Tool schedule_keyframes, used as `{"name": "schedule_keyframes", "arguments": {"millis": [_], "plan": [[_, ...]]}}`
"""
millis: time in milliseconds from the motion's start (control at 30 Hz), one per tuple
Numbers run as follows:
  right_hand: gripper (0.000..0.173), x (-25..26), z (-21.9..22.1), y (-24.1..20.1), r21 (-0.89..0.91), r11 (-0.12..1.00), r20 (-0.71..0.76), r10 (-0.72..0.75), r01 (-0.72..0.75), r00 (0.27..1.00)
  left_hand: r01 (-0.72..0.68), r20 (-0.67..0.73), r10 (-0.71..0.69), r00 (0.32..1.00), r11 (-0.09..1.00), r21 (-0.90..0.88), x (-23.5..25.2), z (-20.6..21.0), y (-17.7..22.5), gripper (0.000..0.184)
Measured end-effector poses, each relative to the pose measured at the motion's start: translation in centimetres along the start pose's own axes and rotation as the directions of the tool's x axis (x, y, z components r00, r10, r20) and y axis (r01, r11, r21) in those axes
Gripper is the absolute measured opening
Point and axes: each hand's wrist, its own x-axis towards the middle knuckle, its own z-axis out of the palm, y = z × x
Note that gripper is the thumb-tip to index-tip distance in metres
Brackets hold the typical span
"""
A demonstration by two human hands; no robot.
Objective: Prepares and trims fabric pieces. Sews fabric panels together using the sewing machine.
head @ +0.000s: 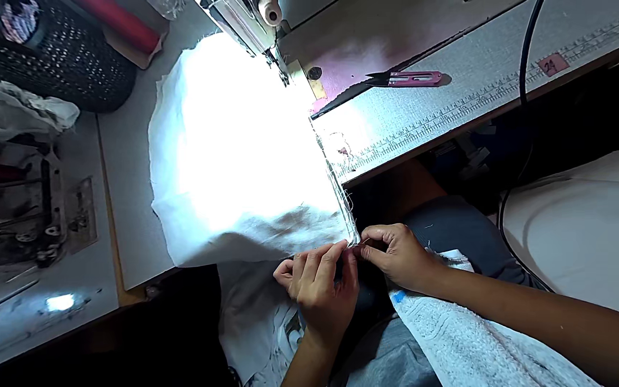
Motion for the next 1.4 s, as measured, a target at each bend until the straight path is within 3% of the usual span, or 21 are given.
{"name": "schedule_keyframes", "arguments": {"millis": [200,467,767,867,1033,1400], "plan": [[0.016,-0.1,0.1,-0.1,-0.002,1.0,-0.006,-0.01,0.01,1.0,-0.109,-0.068,0.114,0.991,0.992,0.066,0.3,0.1,0.5,0.01],[0.012,-0.1,0.2,0.0,-0.023,1.0,-0.013,-0.008,0.008,1.0,0.029,0.065,-0.022,0.998,0.992,-0.119,0.9,0.8,0.5,0.01],[0.015,0.0,0.2,0.3,-0.084,0.994,-0.006,-0.068,0.067,0.998,0.071,0.246,-0.017,0.969,0.974,-0.215,2.6,0.3,-0.6,0.011],[0.015,0.0,0.1,0.1,-0.053,0.996,0.002,-0.065,0.065,0.998,-0.046,0.242,0.093,0.966,0.98,-0.195,2.8,-0.6,-1.1,0.015],[0.014,-0.1,0.0,-0.1,-0.006,1.0,0.01,-0.018,0.018,1.0,-0.318,0.224,0.295,0.929,0.945,0.076,1.6,-1.9,-1.0,0.021],[0.016,0.1,0.0,0.2,-0.01,0.996,0.033,-0.089,0.089,0.996,-0.339,0.196,0.319,0.927,0.938,0.076,1.3,-1.1,-0.8,0.017]]}}
